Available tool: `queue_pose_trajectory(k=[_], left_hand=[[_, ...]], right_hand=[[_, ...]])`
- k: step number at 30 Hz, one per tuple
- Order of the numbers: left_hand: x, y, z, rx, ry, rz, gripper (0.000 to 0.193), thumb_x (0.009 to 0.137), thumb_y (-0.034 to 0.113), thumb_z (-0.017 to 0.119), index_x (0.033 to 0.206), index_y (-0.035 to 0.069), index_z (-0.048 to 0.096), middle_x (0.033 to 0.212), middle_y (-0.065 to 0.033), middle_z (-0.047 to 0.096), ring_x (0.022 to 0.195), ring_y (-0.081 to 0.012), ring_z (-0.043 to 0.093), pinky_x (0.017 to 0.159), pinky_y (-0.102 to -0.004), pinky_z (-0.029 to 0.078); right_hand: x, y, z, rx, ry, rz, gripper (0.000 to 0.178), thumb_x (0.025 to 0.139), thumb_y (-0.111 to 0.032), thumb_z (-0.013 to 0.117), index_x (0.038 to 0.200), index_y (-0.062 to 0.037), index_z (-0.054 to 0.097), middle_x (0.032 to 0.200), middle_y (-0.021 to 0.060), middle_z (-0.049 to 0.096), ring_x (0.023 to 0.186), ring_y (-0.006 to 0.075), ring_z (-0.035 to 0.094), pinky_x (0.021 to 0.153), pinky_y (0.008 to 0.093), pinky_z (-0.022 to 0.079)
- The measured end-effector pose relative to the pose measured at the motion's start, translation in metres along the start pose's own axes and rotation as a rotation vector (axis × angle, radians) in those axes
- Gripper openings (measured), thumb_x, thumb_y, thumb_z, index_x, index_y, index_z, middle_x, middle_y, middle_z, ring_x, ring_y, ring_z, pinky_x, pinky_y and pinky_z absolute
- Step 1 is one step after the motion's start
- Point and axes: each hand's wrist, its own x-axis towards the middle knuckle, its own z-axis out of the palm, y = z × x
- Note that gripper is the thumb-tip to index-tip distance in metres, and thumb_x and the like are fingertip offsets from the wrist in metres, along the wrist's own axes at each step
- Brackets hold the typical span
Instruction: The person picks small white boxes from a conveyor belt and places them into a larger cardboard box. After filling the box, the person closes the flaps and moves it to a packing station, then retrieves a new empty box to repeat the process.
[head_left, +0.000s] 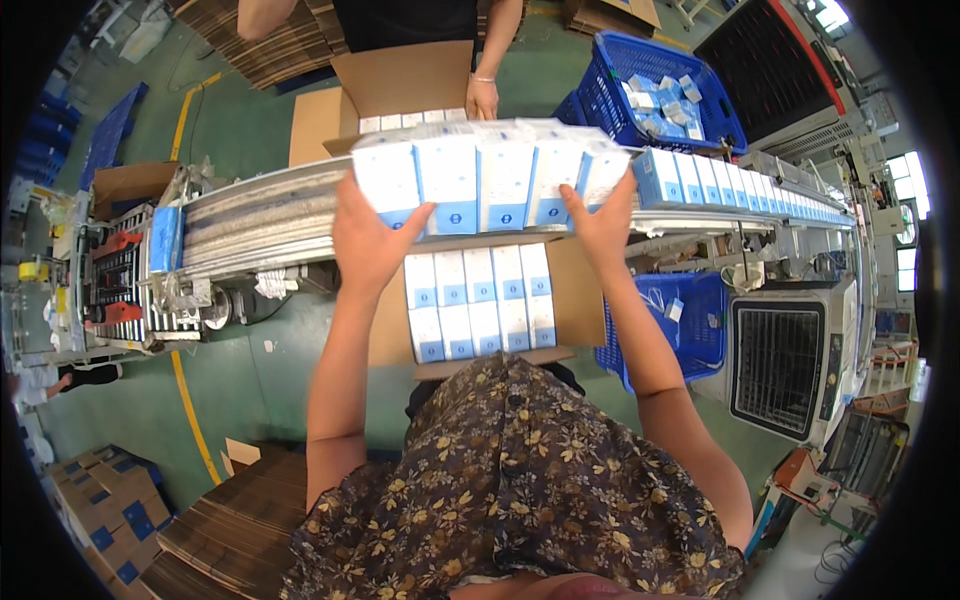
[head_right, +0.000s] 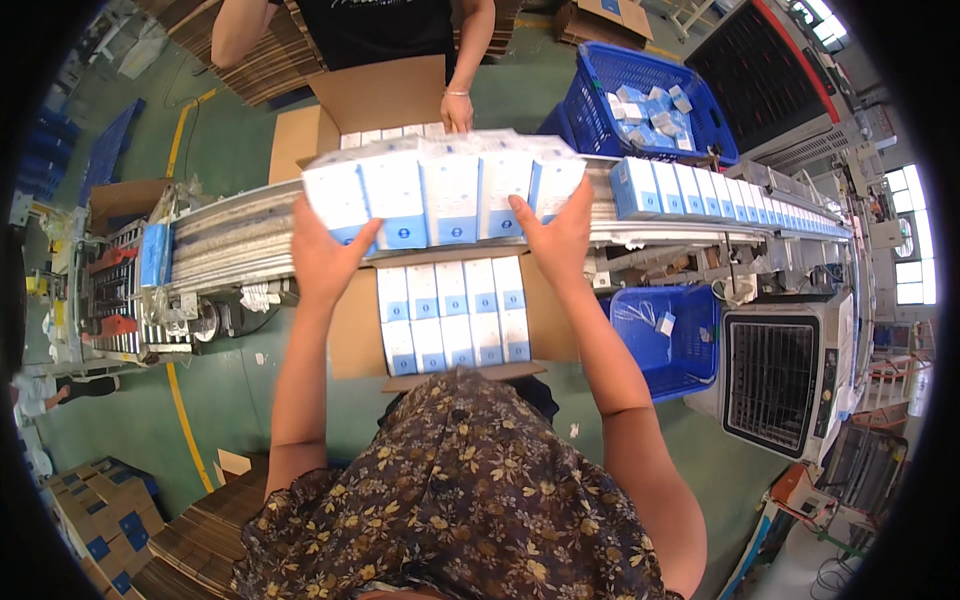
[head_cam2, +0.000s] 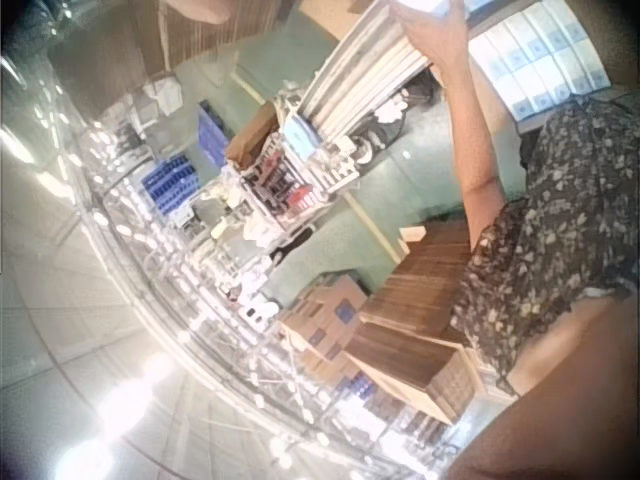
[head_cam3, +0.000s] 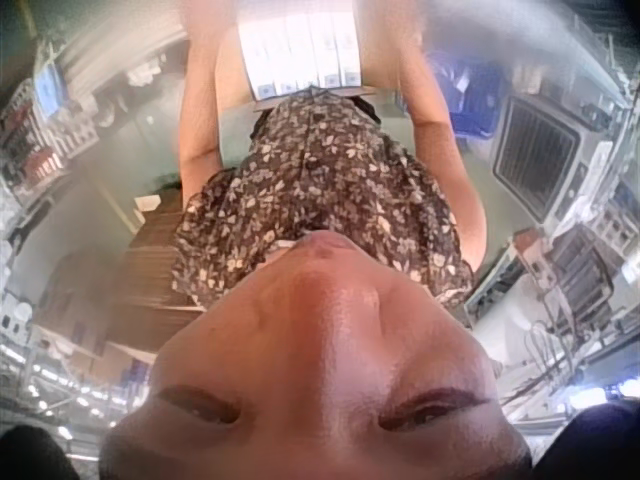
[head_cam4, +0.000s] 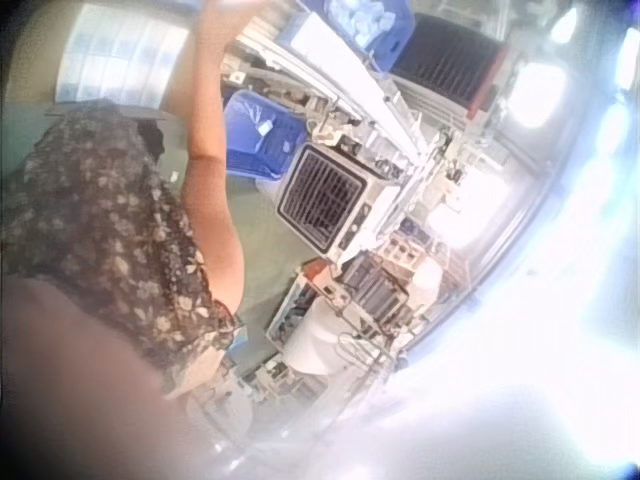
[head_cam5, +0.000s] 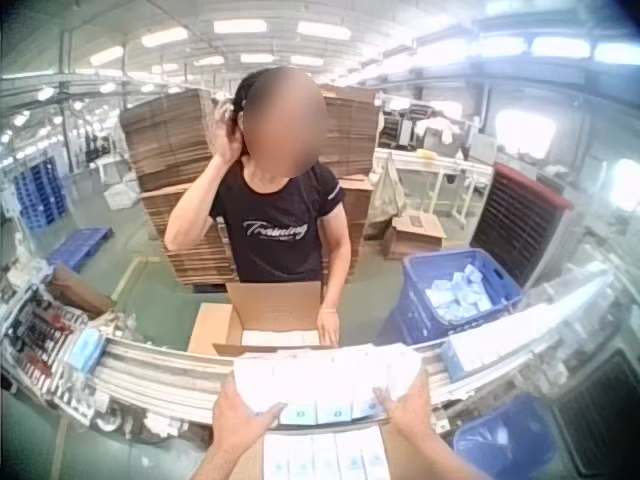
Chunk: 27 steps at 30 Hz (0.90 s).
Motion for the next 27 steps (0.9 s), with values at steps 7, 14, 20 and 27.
queue_pose_trajectory(k=[7,14,20,27], left_hand=[[0.014,-0.109,0.095,0.203,-0.329,-0.340,0.081,0.088,0.058,0.063,0.137,-0.002,0.041,0.117,-0.0289,0.064,0.109,-0.0447,0.062,0.091,-0.0493,0.050],[-0.047,-0.184,0.014,-0.012,-0.156,-0.163,0.074,0.093,0.050,0.063,0.141,-0.002,0.042,0.120,-0.0253,0.064,0.106,-0.0420,0.064,0.088,-0.0481,0.051],[-0.266,-0.347,0.020,-0.490,-0.493,-0.798,0.077,0.095,0.046,0.063,0.147,-0.005,0.037,0.122,-0.0227,0.063,0.103,-0.0388,0.065,0.083,-0.0454,0.053],[-0.207,-0.170,-0.018,-0.551,-0.643,-0.472,0.061,0.104,0.032,0.044,0.152,-0.002,0.031,0.140,-0.0214,0.051,0.098,-0.0298,0.065,0.086,-0.0406,0.052]], right_hand=[[0.006,0.096,0.080,-0.558,-0.382,0.193,0.103,0.087,-0.063,0.062,0.152,0.0071,0.022,0.120,0.0357,0.055,0.109,0.0445,0.059,0.089,0.0484,0.051],[-0.050,0.138,0.003,-0.636,-0.146,-0.249,0.062,0.088,-0.028,0.069,0.141,-0.0062,0.047,0.134,0.0180,0.051,0.127,0.0357,0.047,0.108,0.0511,0.036],[-0.217,0.205,-0.075,-0.528,-0.576,0.765,0.076,0.089,-0.041,0.064,0.143,0.0044,0.039,0.115,0.0295,0.064,0.101,0.0452,0.063,0.085,0.0487,0.051],[-0.246,0.079,-0.048,-0.358,-0.698,0.233,0.095,0.086,-0.063,0.064,0.148,0.0033,0.034,0.137,0.0310,0.050,0.118,0.0406,0.057,0.095,0.0488,0.048]])
